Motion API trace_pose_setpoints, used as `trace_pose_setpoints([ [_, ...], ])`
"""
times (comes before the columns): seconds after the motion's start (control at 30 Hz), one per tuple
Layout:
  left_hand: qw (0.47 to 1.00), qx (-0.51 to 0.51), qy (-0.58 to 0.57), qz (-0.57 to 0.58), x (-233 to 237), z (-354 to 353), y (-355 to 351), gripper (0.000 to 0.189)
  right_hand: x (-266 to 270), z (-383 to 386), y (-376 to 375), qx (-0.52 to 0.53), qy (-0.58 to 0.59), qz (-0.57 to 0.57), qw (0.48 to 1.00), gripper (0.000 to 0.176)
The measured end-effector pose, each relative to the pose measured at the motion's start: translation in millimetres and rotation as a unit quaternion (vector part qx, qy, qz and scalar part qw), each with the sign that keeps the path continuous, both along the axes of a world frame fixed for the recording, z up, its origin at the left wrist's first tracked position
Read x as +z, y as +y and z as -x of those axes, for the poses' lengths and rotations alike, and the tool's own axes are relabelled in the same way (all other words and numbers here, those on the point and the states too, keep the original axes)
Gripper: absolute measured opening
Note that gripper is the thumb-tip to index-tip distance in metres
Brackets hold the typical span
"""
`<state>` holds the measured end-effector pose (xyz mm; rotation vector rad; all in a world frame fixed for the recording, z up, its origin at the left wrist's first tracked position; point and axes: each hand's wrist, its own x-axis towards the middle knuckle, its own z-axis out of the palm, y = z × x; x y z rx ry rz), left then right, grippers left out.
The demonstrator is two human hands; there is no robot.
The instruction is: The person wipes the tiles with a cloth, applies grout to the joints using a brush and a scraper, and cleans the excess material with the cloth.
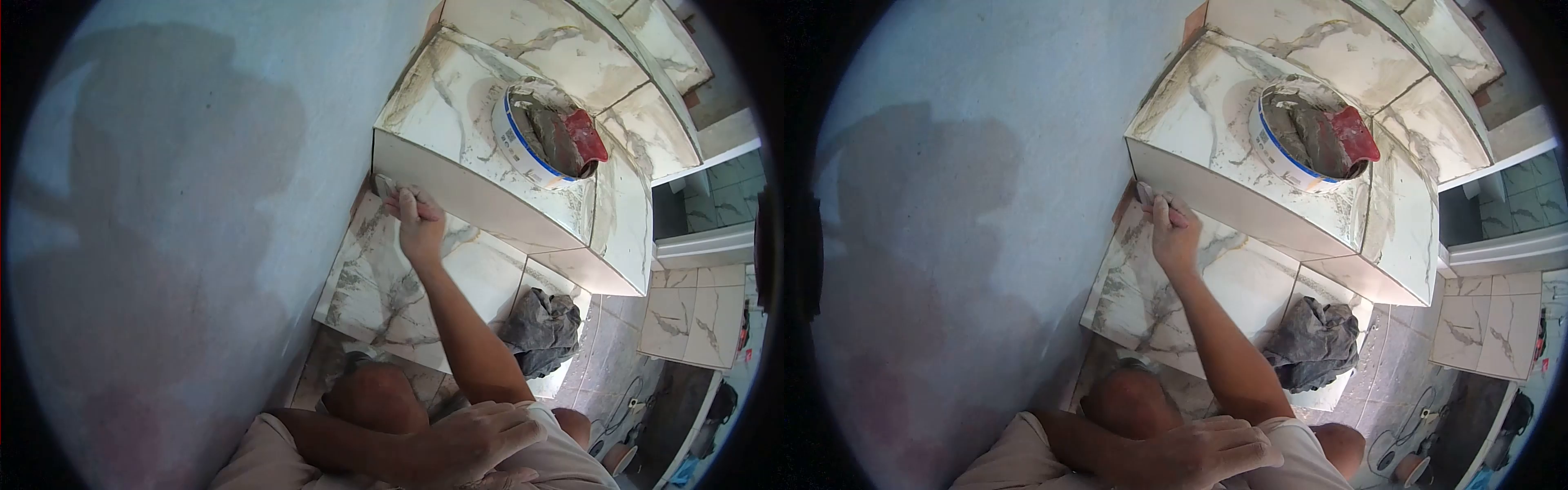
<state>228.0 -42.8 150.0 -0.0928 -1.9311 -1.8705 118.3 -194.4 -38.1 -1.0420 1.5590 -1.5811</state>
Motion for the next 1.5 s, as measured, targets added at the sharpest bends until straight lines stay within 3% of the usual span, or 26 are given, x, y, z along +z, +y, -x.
trace_pose_setpoints([
  [0.07,0.997,0.071,0.021,-0.006,3,-3,4,0.052,-44,-17,-15,-0.123,-0.043,0.066,0.989,0.027],
  [0.1,0.997,0.07,0.02,0.001,4,-5,-1,0.052,-38,-17,-16,-0.124,-0.045,0.072,0.989,0.027],
  [0.17,1.0,0.021,-0.015,-0.017,5,-11,-10,0.053,-8,-11,-1,-0.023,-0.195,-0.147,0.969,0.032],
  [0.23,0.999,0.024,-0.028,-0.019,0,-10,-4,0.053,15,-12,8,-0.024,-0.255,-0.189,0.948,0.033],
  [0.3,0.998,0.034,-0.048,-0.019,-8,-3,11,0.053,11,-11,9,-0.095,-0.184,-0.061,0.976,0.033],
  [0.4,0.996,0.042,-0.078,-0.022,-12,6,23,0.053,-18,-20,-10,-0.147,-0.228,0.013,0.962,0.036],
  [0.43,0.996,0.075,-0.048,-0.012,-12,7,24,0.053,-22,-22,-6,-0.147,-0.233,0.009,0.961,0.036],
  [0.5,0.994,0.106,-0.026,-0.006,-6,1,11,0.052,-27,-26,13,-0.079,-0.106,-0.122,0.984,0.036],
  [0.53,0.999,0.037,-0.016,-0.033,5,-6,-11,0.051,-23,-29,28,-0.08,-0.109,-0.125,0.983,0.036],
  [0.6,0.998,-0.036,-0.004,-0.058,6,-6,-11,0.049,-5,-34,64,0.111,-0.131,-0.24,0.956,0.037],
  [0.67,0.997,0.065,-0.044,-0.004,-8,6,22,0.045,10,-35,82,0.108,-0.153,-0.229,0.955,0.038],
  [0.7,0.997,0.065,-0.045,-0.004,-9,7,25,0.045,12,-35,86,0.11,-0.175,-0.217,0.954,0.038],
  [0.73,0.997,0.064,-0.035,0.003,-11,6,27,0.044,10,-27,79,0.057,-0.061,-0.159,0.984,0.041],
  [0.77,0.998,0.063,-0.027,0.008,-11,5,30,0.043,7,-16,64,0.003,-0.107,-0.145,0.984,0.04],
  [0.83,0.998,0.053,-0.037,0.012,-5,3,30,0.044,4,8,36,-0.067,-0.014,-0.089,0.994,0.038],
  [0.9,0.998,0.045,-0.042,0.017,4,2,27,0.044,-20,6,31,-0.096,-0.058,-0.086,0.99,0.038],
  [0.97,0.997,0.065,-0.03,0.043,8,2,24,0.04,-7,-32,72,0.041,0.046,-0.172,0.983,0.036],
  [1.03,0.997,0.071,-0.027,0.032,7,4,26,0.039,-1,-68,116,0.157,0.1,-0.107,0.977,0.034],
  [1.07,0.997,0.074,-0.021,0.03,6,6,28,0.04,6,-68,120,0.157,0.102,-0.11,0.976,0.034],
  [1.13,0.997,0.075,-0.012,0.027,7,7,33,0.039,20,-66,122,0.266,-0.016,-0.273,0.924,0.032],
  [1.2,0.997,0.079,-0.005,0.022,9,6,37,0.038,29,-50,103,0.178,0.04,-0.185,0.966,0.034],
  [1.27,0.996,0.076,-0.021,0.049,11,5,40,0.037,35,-32,66,0.057,0.013,-0.12,0.991,0.034],
  [1.3,0.995,0.079,-0.02,0.051,12,5,41,0.037,36,-24,48,0.015,0.0,-0.166,0.986,0.033],
  [1.37,0.994,0.092,-0.018,0.054,13,6,46,0.036,1,-26,28,-0.019,-0.093,-0.07,0.993,0.032],
  [1.43,0.993,0.103,-0.02,0.058,12,7,49,0.035,-18,-50,59,0.046,0.103,-0.167,0.979,0.029],
  [1.5,0.992,0.114,-0.023,0.058,12,7,48,0.035,-9,-76,101,0.125,0.156,-0.102,0.975,0.026],
])
